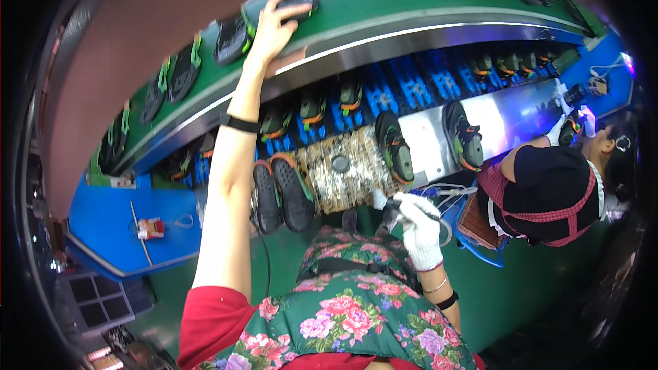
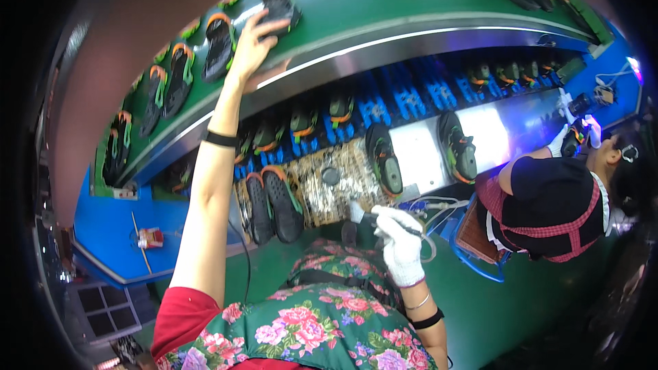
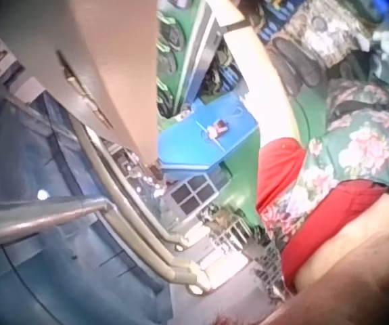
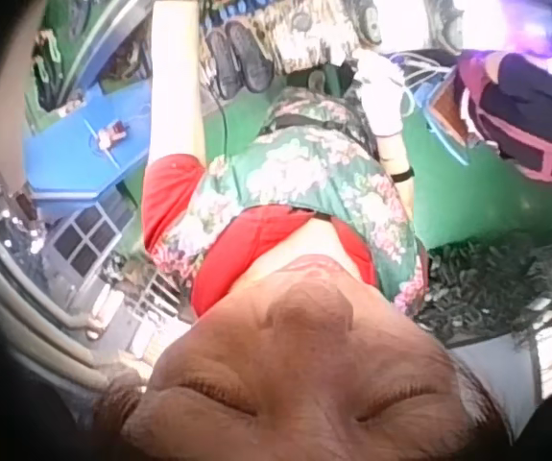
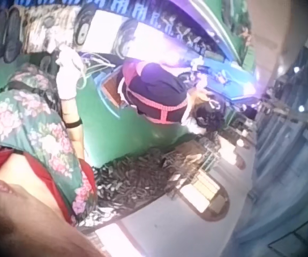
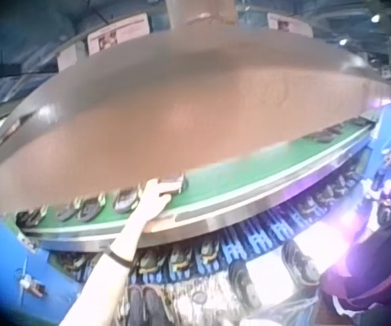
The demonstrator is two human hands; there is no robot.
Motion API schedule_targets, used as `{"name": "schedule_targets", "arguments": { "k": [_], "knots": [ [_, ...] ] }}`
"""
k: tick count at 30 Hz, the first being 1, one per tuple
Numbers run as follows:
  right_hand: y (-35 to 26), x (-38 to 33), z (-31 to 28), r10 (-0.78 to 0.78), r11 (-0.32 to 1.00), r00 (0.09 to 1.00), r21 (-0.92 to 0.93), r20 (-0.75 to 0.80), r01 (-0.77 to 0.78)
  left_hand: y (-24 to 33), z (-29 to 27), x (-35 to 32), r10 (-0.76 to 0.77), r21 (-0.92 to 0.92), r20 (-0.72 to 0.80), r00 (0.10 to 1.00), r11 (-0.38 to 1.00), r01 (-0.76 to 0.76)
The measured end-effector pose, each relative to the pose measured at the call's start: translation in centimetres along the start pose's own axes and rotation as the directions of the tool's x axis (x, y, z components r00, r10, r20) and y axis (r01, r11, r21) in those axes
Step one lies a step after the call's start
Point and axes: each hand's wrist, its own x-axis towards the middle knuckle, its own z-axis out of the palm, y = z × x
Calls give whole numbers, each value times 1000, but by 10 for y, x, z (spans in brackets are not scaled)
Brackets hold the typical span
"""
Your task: Applying a liquid coating or adhesive to shoe soles using a brush.
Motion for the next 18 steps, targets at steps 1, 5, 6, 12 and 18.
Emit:
{"name": "schedule_targets", "arguments": {
  "k": [1,5,6,12,18],
  "knots": [
    [-1,2,-1,-13,999,1000,-46,2,13,0,-2,-4,60,41,-47,997,998,-58],
    [-5,9,-4,34,998,999,-47,37,-33,18,-5,-46,-51,-53,-175,983,998,42],
    [-5,11,-3,50,996,998,-70,36,-47,24,-7,-65,-170,-165,-195,966,977,138],
    [-3,21,8,131,991,988,-12,81,-131,11,-10,-257,-192,-349,-312,930,934,76],
    [5,20,26,172,982,979,-99,105,-162,-64,38,-460,-878,166,-30,478,467,868]
  ]
}}
